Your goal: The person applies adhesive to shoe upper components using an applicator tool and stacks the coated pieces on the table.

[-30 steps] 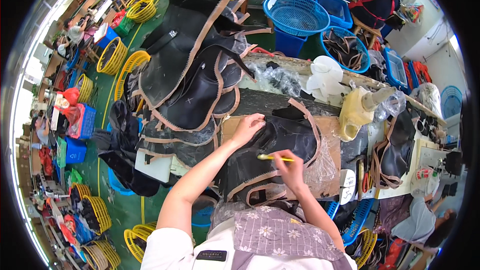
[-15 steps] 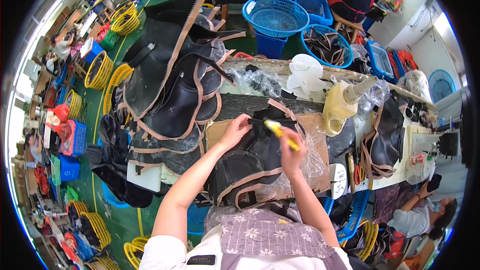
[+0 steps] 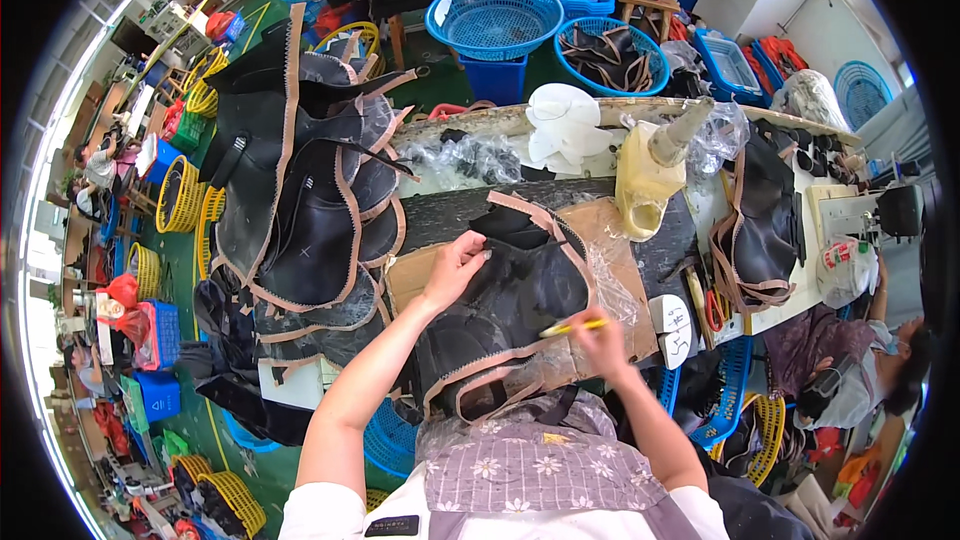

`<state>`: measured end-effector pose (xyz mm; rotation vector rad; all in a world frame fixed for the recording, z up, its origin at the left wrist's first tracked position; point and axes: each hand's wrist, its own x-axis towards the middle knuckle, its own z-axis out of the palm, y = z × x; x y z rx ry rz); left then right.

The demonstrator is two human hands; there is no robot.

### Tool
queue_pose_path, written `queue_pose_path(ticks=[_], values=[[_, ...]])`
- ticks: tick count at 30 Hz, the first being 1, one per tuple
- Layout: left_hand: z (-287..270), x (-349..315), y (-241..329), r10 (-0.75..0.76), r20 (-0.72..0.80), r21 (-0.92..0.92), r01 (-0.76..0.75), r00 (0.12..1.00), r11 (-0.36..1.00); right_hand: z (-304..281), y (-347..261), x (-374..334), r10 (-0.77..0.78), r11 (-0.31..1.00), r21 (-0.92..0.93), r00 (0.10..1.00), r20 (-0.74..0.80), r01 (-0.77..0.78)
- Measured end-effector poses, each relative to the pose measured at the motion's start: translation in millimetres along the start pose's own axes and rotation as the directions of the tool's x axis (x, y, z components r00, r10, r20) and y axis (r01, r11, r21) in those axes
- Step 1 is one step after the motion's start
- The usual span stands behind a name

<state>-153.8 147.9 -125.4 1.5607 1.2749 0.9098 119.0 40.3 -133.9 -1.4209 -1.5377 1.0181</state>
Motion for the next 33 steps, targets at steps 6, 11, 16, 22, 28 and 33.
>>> queue_pose_path(ticks=[6, 11, 16, 22, 28, 33], values=[[14.4, 17.6, 38.3, 0.088, -0.083, 0.005, -0.087, 0.993, 0.996, -105.7, 30.2, 114.4, -0.158, 0.943, -0.333, 0.916, -0.37, 0.028], [-24.7, -51.4, 21.3, 0.051, -0.254, 0.156, -0.011, 0.966, 0.988, -96.2, 43.9, 94.0, 0.281, 0.947, 0.291, 0.797, -0.535, -0.138], [-45.4, -124.5, -16.8, -0.271, -0.092, 0.174, 0.283, 0.958, 0.943, 16.0, 11.8, 48.4, 0.329, 0.857, 0.439, 0.942, -0.064, -0.27], [-34.7, -118.9, -8.4, -0.146, -0.131, 0.46, 0.191, 0.981, 0.867, 12.8, 13.5, 20.4, 0.087, 0.994, 0.072, 0.992, -0.093, -0.081], [-37.4, -121.4, -9.9, -0.25, -0.113, 0.414, 0.274, 0.962, 0.868, -11.6, 24.6, 45.5, 0.169, 0.961, 0.252, 0.965, -0.201, -0.115], [-33.7, -126.2, -4.0, -0.262, -0.147, 0.461, 0.3, 0.954, 0.835, -68.7, 20.0, 84.0, -0.006, 0.998, -0.052, 0.892, -0.452, -0.019]])
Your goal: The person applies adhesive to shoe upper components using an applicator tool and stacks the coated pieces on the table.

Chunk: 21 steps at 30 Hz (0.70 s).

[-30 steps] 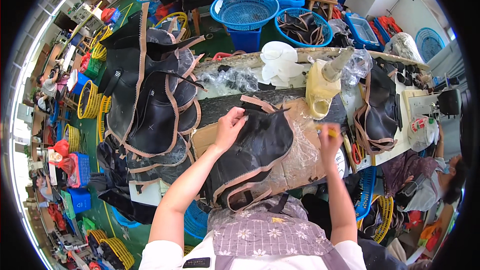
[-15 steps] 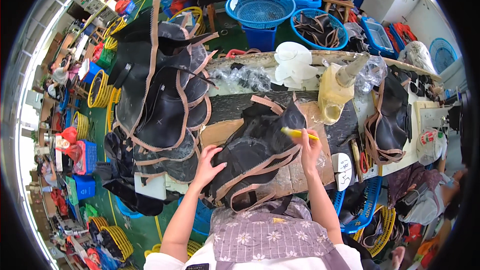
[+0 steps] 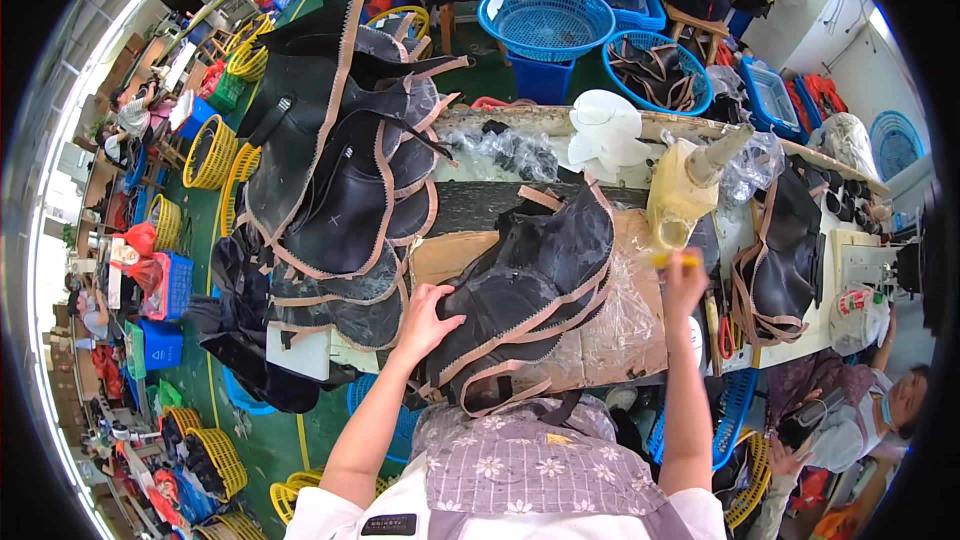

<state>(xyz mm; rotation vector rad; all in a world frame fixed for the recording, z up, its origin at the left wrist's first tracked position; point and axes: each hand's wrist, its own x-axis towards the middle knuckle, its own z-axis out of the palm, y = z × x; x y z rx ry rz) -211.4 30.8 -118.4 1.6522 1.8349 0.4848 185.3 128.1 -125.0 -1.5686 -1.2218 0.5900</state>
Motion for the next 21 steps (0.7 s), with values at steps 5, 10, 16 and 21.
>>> queue_pose_path(ticks=[5, 10, 16, 21], values=[[6.6, 2.9, 5.7, 0.028, -0.089, -0.013, -0.03, 0.996, 0.999, -12.9, 16.4, 42.5, 0.065, 0.979, -0.197, 0.997, 0.033, -0.057], [4.1, -2.5, 7.0, -0.024, -0.143, 0.04, 0.03, 0.989, 0.999, 43.3, -7.4, -55.2, 0.168, 0.916, 0.308, 0.944, 0.283, -0.256], [6.0, -6.6, -23.2, -0.234, 0.023, -0.649, 0.192, 0.972, 0.736, -5.2, 15.4, 29.3, -0.126, 0.991, -0.057, 0.983, -0.131, 0.12], [2.9, -13.3, -19.8, -0.123, 0.261, -0.885, 0.289, 0.957, 0.365, 3.2, 16.7, 34.8, 0.194, 0.971, 0.132, 0.979, 0.056, -0.2]])
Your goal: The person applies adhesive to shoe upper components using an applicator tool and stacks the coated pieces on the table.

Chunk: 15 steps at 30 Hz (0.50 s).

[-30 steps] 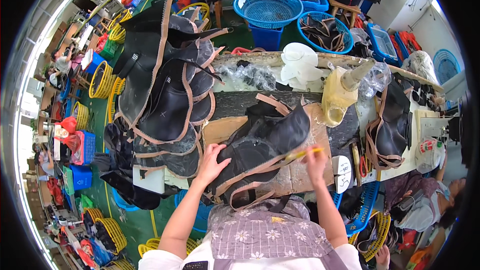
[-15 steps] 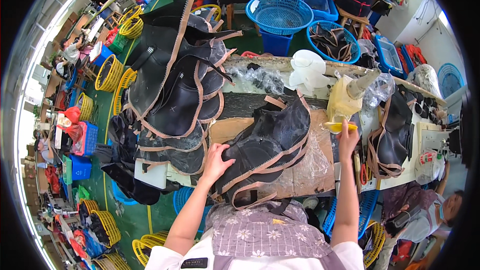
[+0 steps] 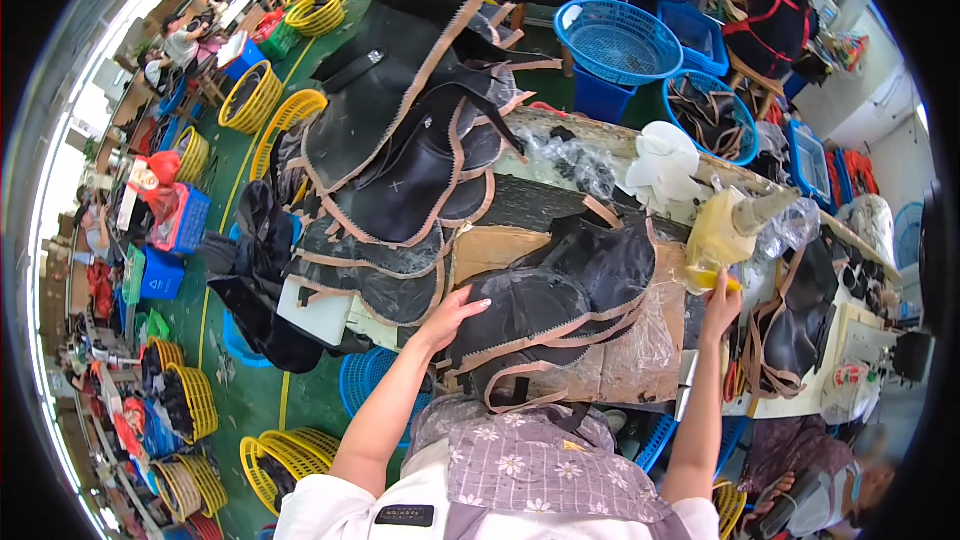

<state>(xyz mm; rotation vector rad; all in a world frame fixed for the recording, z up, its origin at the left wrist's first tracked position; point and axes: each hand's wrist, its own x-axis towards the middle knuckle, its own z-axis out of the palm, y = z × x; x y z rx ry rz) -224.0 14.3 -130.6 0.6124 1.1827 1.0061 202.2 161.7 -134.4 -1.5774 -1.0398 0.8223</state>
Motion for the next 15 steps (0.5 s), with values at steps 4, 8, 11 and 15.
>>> queue_pose_path(ticks=[4, 8, 11, 15], values=[[8.0, -3.6, 15.4, -0.066, 0.097, -0.192, 0.084, 0.993, 0.978, 89.9, -45.3, -129.7, 0.042, 0.965, 0.183, 0.8, 0.599, -0.187], [3.8, -5.6, 20.6, -0.021, 0.246, -0.327, 0.103, 0.969, 0.939, 128.5, -61.9, -151.8, -0.016, 0.93, 0.266, 0.696, 0.718, -0.253], [5.8, -8.2, 26.0, 0.014, 0.331, -0.392, 0.124, 0.944, 0.912, 150.6, -75.2, -164.6, -0.143, 0.947, 0.305, 0.721, 0.678, -0.099], [2.8, -11.3, 19.2, -0.007, 0.326, -0.375, 0.136, 0.945, 0.917, 127.4, -65.0, -197.6, -0.255, 0.964, 0.165, 0.548, 0.797, 0.209]])
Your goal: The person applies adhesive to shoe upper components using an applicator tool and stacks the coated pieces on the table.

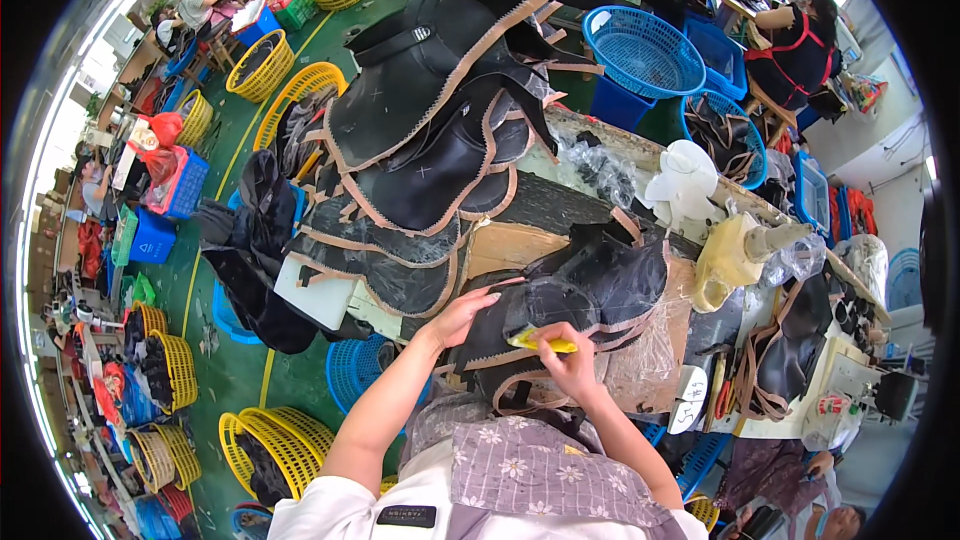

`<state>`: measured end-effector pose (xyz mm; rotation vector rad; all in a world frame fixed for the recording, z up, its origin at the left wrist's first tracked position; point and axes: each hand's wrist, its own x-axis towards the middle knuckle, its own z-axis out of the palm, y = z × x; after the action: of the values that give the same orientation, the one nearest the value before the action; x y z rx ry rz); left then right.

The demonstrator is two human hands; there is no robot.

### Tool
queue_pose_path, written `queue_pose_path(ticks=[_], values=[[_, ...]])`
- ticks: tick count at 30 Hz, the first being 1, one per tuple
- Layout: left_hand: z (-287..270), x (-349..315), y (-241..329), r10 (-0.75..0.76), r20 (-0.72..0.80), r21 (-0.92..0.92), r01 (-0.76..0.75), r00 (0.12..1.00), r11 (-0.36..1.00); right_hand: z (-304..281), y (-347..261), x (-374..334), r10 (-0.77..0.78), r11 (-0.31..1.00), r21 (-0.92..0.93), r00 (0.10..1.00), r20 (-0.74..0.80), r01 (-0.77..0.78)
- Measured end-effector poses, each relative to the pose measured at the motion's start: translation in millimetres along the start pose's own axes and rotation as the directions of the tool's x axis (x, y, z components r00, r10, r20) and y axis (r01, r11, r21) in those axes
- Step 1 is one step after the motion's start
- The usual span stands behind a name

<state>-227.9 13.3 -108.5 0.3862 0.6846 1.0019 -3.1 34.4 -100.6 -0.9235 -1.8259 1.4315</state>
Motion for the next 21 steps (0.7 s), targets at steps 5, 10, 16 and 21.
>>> queue_pose_path(ticks=[5, 10, 16, 21], values=[[-23.5, 4.0, -14.2, -0.049, -0.293, -0.092, 0.023, 0.955, 0.996, 15.5, -25.9, 21.4, -0.281, 0.94, -0.197, 0.96, 0.02, 0.279], [-27.4, -1.5, 0.3, 0.005, -0.276, -0.095, -0.033, 0.961, 0.995, -7.8, -23.0, -2.3, 0.256, 0.914, 0.363, 0.951, -0.174, -0.18], [2.6, 7.0, 24.1, -0.031, -0.113, 0.006, 0.032, 0.993, 0.999, -48.7, 21.1, -16.0, 0.271, 0.947, 0.274, 0.879, -0.392, -0.17], [92.5, 24.2, 146.9, 0.237, 0.087, 0.229, -0.251, 0.968, 0.94, -99.9, 21.5, -36.9, 0.334, 0.905, 0.425, 0.656, -0.677, -0.022]])
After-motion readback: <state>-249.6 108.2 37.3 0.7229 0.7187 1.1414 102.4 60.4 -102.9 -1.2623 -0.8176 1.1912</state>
